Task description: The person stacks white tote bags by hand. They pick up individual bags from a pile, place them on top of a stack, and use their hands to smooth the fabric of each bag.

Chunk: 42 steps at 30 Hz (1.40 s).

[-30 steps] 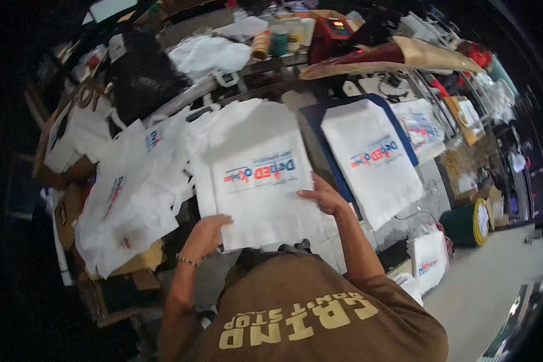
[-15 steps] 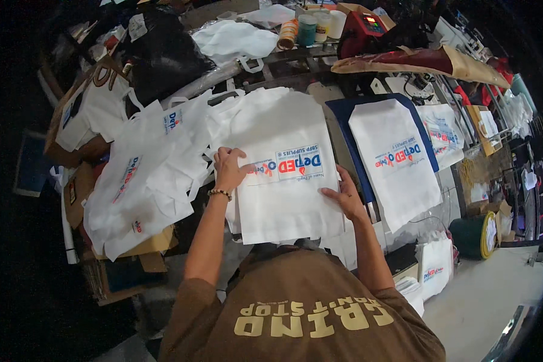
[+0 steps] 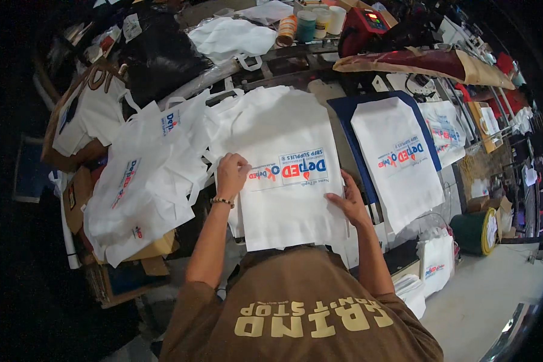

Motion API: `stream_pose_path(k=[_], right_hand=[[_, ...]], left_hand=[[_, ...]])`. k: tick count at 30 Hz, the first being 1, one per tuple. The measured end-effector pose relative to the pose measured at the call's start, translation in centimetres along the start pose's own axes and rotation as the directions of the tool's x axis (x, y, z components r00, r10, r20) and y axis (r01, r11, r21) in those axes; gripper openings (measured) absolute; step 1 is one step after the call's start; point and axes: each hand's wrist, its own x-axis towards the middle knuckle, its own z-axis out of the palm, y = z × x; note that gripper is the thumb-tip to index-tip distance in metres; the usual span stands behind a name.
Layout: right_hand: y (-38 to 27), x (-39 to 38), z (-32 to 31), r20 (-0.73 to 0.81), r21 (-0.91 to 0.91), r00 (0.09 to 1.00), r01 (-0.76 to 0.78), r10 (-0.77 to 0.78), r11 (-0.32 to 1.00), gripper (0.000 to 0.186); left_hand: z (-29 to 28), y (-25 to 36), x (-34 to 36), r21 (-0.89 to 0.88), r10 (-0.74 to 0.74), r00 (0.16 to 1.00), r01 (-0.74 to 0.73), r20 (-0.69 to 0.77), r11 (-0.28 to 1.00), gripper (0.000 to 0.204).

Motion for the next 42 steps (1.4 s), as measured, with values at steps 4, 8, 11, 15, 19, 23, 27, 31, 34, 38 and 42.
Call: stream_pose_path(k=[4,8,11,15,19,23,27,31,34,38,42], right_hand=[[0.1,-0.1,0.1,-0.011,0.02,0.999,-0.036,0.036,0.999,0.082],[0.0,-0.2,0.3,-0.003,-0.017,1.0,-0.012,0.012,1.0,0.08],[0.0,-0.2,0.2,0.009,-0.039,1.0,-0.01,0.01,0.999,0.08],[-0.4,-0.4,0.6,0.004,-0.059,1.0,-0.028,0.028,0.998,0.079],[-0.6,-0.3,0.6,0.013,-0.077,1.0,-0.024,0.025,0.997,0.079],[-0.2,0.1,0.3,0.034,-0.027,0.999,0.011,-0.01,1.0,0.081],[0.4,0.2,-0.2,0.012,-0.178,1.0,0.03,-0.028,0.984,0.086],[-1.5,-0.3,0.9,0.027,-0.001,0.999,-0.026,0.026,1.0,0.094],[-1.8,-0.2,1.3,0.014,-0.09,0.999,-0.03,0.032,0.995,0.093],[-2.6,-0.4,1.5,0.074,-0.037,0.997,-0.031,0.034,0.999,0.088],[-1.2,0.8,0.4,0.104,-0.118,0.992,0.082,-0.07,0.99,0.091]], left_hand=[[0.6,3.5,-2.1,0.271,0.188,0.972,-0.144,-0.143,0.952,0.008],[2.1,5.7,-5.6,0.148,0.433,0.898,-0.419,-0.081,0.896,0.008],[3.0,6.6,-7.1,0.086,0.412,0.908,-0.406,-0.074,0.91,0.008],[3.4,7.6,-7.9,0.02,0.44,0.897,-0.44,-0.044,0.898,0.008],[3.4,8.2,-8.4,-0.091,0.459,0.889,-0.456,0.01,0.885,0.008],[3.7,9.1,-8.9,-0.152,0.502,0.864,-0.491,0.041,0.858,0.008],[4.4,9.9,-10.0,-0.349,0.535,0.839,-0.475,0.097,0.808,0.008],[3.7,11.8,-10.5,-0.448,0.355,0.916,-0.241,0.189,0.861,0.011],[3.0,12.4,-11.1,-0.606,0.411,0.83,-0.115,0.377,0.787,0.018],[1.6,13.7,-11.0,-0.633,0.409,0.786,-0.03,0.463,0.773,0.015],[-0.8,14.6,-10.7,-0.675,0.503,0.619,0.06,0.603,0.735,0.015]])
